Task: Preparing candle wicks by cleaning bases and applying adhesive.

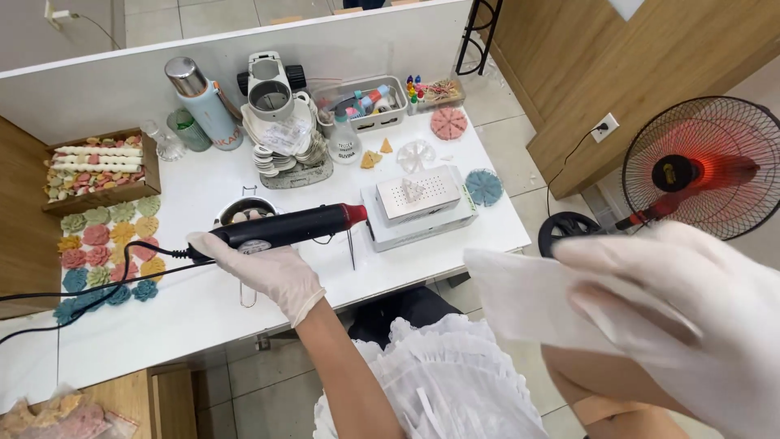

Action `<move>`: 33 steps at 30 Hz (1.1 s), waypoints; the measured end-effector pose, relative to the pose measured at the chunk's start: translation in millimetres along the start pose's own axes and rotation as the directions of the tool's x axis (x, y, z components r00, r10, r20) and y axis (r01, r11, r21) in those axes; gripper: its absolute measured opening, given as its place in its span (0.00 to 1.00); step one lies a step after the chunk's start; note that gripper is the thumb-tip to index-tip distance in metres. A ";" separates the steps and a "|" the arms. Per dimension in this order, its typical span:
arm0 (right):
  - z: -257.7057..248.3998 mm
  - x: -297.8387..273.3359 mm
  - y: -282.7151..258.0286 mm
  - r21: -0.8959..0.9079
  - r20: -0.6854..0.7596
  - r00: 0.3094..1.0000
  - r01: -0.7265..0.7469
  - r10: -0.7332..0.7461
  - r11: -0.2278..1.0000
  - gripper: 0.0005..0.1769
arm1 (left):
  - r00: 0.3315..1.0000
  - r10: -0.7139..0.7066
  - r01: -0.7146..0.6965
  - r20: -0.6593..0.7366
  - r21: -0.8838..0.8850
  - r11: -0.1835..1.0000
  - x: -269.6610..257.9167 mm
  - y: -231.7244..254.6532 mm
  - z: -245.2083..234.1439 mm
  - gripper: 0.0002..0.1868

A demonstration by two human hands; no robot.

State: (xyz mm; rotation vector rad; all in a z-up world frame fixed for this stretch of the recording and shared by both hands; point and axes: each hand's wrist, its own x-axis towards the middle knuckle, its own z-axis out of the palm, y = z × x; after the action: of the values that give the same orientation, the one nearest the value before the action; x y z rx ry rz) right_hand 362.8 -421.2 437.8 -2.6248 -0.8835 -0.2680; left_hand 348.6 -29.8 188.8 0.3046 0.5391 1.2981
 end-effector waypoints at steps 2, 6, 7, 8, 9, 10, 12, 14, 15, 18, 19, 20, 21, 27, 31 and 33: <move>38.5 26.3 -38.3 0.018 0.009 1.000 -0.007 0.007 1.000 0.23 | 1.000 -0.026 0.026 0.017 0.029 0.999 -3.1 -6.5 -9.9 0.39; 89.7 67.6 -19.4 0.346 0.391 0.791 -0.600 0.471 0.721 0.23 | 0.999 -0.027 0.026 0.033 0.014 1.000 -4.5 -26.0 -12.3 0.35; 104.8 72.9 -10.0 0.307 0.383 0.776 -0.618 0.501 0.723 0.22 | 1.000 -0.010 0.010 0.013 0.050 0.999 -7.0 -27.1 -8.9 0.33; 117.2 77.3 -1.6 0.305 0.386 0.774 -0.620 0.502 0.723 0.22 | 1.000 -0.012 0.011 0.010 0.052 0.999 -8.0 -30.8 -7.7 0.33; 130.4 80.7 6.8 0.307 0.420 0.741 -0.660 0.524 0.686 0.21 | 1.000 -0.004 0.005 -0.011 0.063 0.998 -8.9 -33.7 -7.4 0.32; 144.1 84.1 15.3 0.308 0.454 0.705 -0.698 0.544 0.647 0.21 | 0.999 0.004 -0.001 -0.032 0.075 0.997 -9.8 -37.0 -7.3 0.31; 172.6 86.8 37.4 0.357 0.452 0.728 -0.677 0.515 0.644 0.19 | 0.999 -0.029 0.030 -0.026 0.068 0.997 -6.4 -48.8 -16.7 0.29; 198.9 89.8 54.9 0.405 0.455 0.744 -0.662 0.489 0.631 0.17 | 0.998 -0.062 0.064 -0.023 0.071 0.995 -3.4 -58.3 -24.4 0.27; 207.6 94.4 64.2 0.343 0.441 0.737 -0.666 0.512 0.663 0.16 | 0.998 -0.060 0.058 0.025 0.066 0.996 -3.6 -66.1 -24.0 0.25; 234.0 100.0 89.8 0.288 0.395 0.739 -0.664 0.546 0.690 0.14 | 0.999 -0.044 0.042 0.023 0.102 0.994 -9.0 -79.9 -19.0 0.23; 244.0 101.5 97.5 0.307 0.345 0.758 -0.649 0.554 0.696 0.13 | 1.000 -0.025 0.027 -0.012 0.125 0.992 -9.5 -83.8 -15.6 0.25; 253.8 102.1 101.8 0.302 0.357 0.749 -0.658 0.558 0.690 0.13 | 0.999 -0.028 0.030 -0.017 0.139 0.990 -9.2 -87.1 -17.0 0.25; 261.3 100.7 107.3 0.302 0.289 0.737 -0.675 0.610 0.673 0.14 | 0.999 -0.028 0.030 -0.017 0.139 0.990 -11.1 -92.0 -18.6 0.26; 320.1 116.8 123.7 0.271 -0.329 0.877 -0.268 0.351 0.924 0.08 | 1.000 -0.021 0.024 -0.018 0.146 0.989 -15.9 -110.7 -29.1 0.28; 367.5 138.2 116.8 0.171 -0.293 0.952 -0.042 0.091 0.984 0.15 | 0.999 0.010 -0.004 -0.035 0.160 0.987 -11.4 -116.3 -35.0 0.29; 384.0 139.6 121.4 0.102 -0.290 0.957 0.004 0.026 0.995 0.16 | 0.999 0.023 -0.015 -0.045 0.169 0.985 -11.1 -115.1 -33.9 0.30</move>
State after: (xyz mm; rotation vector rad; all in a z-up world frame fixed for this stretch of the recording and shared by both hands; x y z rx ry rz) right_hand 571.9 -284.8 92.2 -2.4138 -0.7597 -0.5750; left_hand 423.6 -72.6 104.6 0.4212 0.6895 1.2833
